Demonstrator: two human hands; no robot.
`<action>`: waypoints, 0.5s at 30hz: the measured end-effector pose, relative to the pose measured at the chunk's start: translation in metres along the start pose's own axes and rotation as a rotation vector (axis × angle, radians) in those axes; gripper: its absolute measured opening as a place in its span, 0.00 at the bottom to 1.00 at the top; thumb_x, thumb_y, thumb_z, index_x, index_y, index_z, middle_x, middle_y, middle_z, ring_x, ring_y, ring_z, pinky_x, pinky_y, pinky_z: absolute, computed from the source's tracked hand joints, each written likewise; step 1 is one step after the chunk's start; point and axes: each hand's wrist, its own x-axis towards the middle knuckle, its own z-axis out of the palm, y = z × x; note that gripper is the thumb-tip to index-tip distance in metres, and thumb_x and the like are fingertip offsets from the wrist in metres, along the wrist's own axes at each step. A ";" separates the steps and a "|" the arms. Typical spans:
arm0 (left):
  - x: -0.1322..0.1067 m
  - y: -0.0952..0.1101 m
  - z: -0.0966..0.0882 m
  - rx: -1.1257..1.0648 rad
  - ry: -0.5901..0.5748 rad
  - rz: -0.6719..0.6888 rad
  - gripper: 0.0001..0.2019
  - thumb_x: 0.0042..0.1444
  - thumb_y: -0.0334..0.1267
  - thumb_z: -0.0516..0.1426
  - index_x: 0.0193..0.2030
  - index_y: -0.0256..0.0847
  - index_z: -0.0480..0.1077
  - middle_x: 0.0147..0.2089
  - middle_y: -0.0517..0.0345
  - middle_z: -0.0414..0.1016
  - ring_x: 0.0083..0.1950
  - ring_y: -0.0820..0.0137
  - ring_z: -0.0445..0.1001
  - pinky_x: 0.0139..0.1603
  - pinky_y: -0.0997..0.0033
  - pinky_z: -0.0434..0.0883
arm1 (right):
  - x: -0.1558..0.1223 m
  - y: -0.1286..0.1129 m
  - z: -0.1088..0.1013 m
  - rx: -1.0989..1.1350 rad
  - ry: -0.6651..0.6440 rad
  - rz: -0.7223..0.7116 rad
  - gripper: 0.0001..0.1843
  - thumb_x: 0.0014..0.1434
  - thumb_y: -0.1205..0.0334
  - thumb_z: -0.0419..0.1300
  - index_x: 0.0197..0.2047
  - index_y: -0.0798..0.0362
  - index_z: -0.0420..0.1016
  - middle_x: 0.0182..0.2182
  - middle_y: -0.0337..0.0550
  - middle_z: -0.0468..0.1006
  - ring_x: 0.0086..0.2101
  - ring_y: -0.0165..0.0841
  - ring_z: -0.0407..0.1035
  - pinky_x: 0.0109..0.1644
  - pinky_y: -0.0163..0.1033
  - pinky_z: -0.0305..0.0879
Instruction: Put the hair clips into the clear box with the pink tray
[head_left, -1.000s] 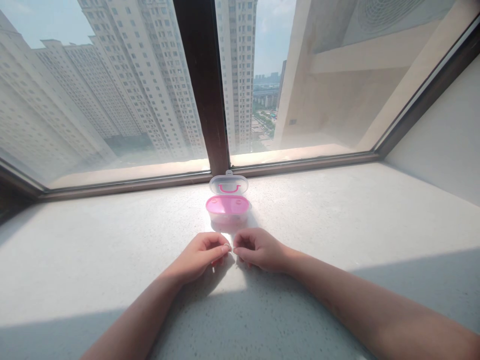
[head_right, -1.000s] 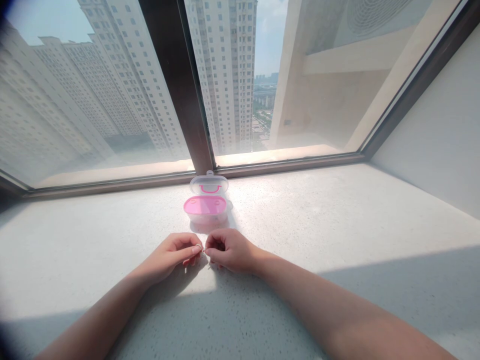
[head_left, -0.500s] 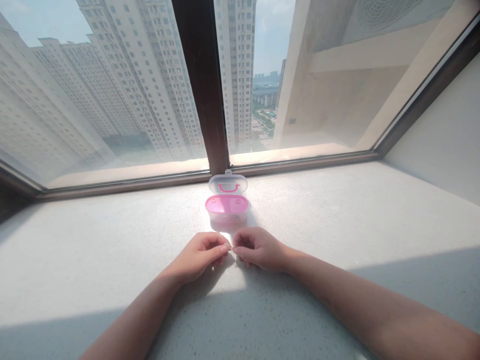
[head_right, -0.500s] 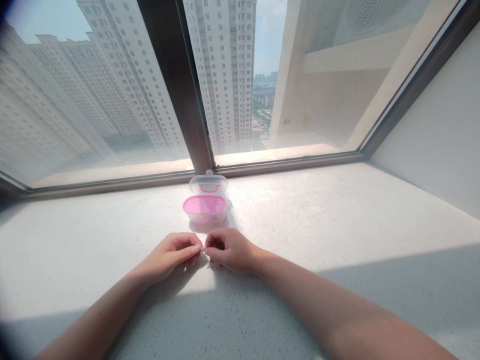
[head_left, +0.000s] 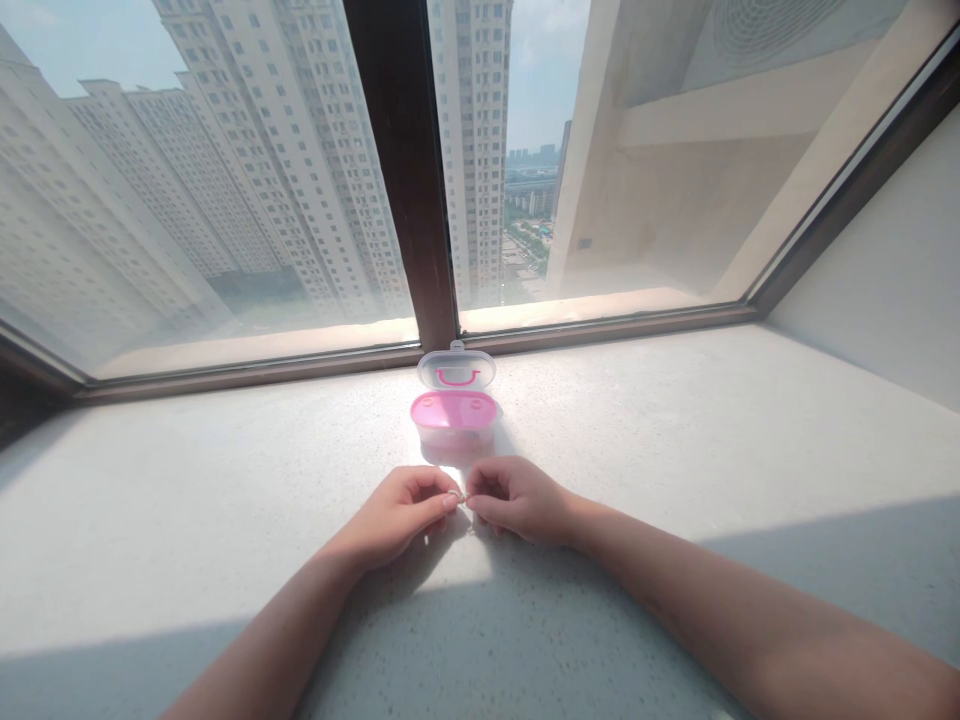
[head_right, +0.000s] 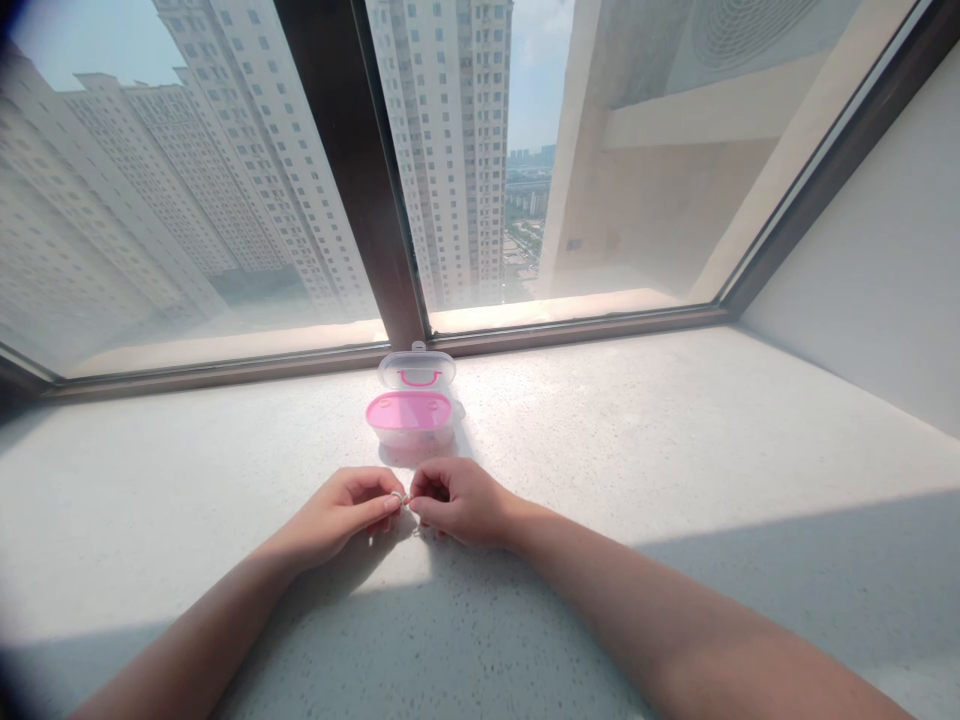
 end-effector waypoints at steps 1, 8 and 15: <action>0.000 0.000 0.000 0.001 0.001 0.001 0.10 0.56 0.40 0.56 0.31 0.33 0.70 0.22 0.61 0.65 0.25 0.75 0.63 0.27 0.75 0.59 | 0.000 0.000 0.000 0.001 0.000 -0.001 0.05 0.56 0.66 0.56 0.28 0.55 0.64 0.20 0.35 0.68 0.19 0.24 0.62 0.22 0.30 0.57; 0.001 0.000 0.000 -0.003 0.000 -0.005 0.10 0.56 0.40 0.56 0.31 0.33 0.70 0.22 0.61 0.65 0.24 0.75 0.63 0.26 0.75 0.58 | 0.000 -0.001 0.000 -0.002 0.002 -0.001 0.05 0.55 0.67 0.56 0.28 0.55 0.64 0.19 0.34 0.68 0.18 0.24 0.61 0.22 0.29 0.56; 0.001 0.001 0.001 -0.008 0.008 -0.008 0.11 0.56 0.40 0.57 0.31 0.33 0.70 0.22 0.61 0.66 0.24 0.75 0.63 0.26 0.75 0.58 | 0.000 -0.002 -0.001 0.009 -0.003 -0.003 0.05 0.55 0.66 0.56 0.28 0.55 0.64 0.19 0.34 0.68 0.18 0.24 0.61 0.21 0.30 0.56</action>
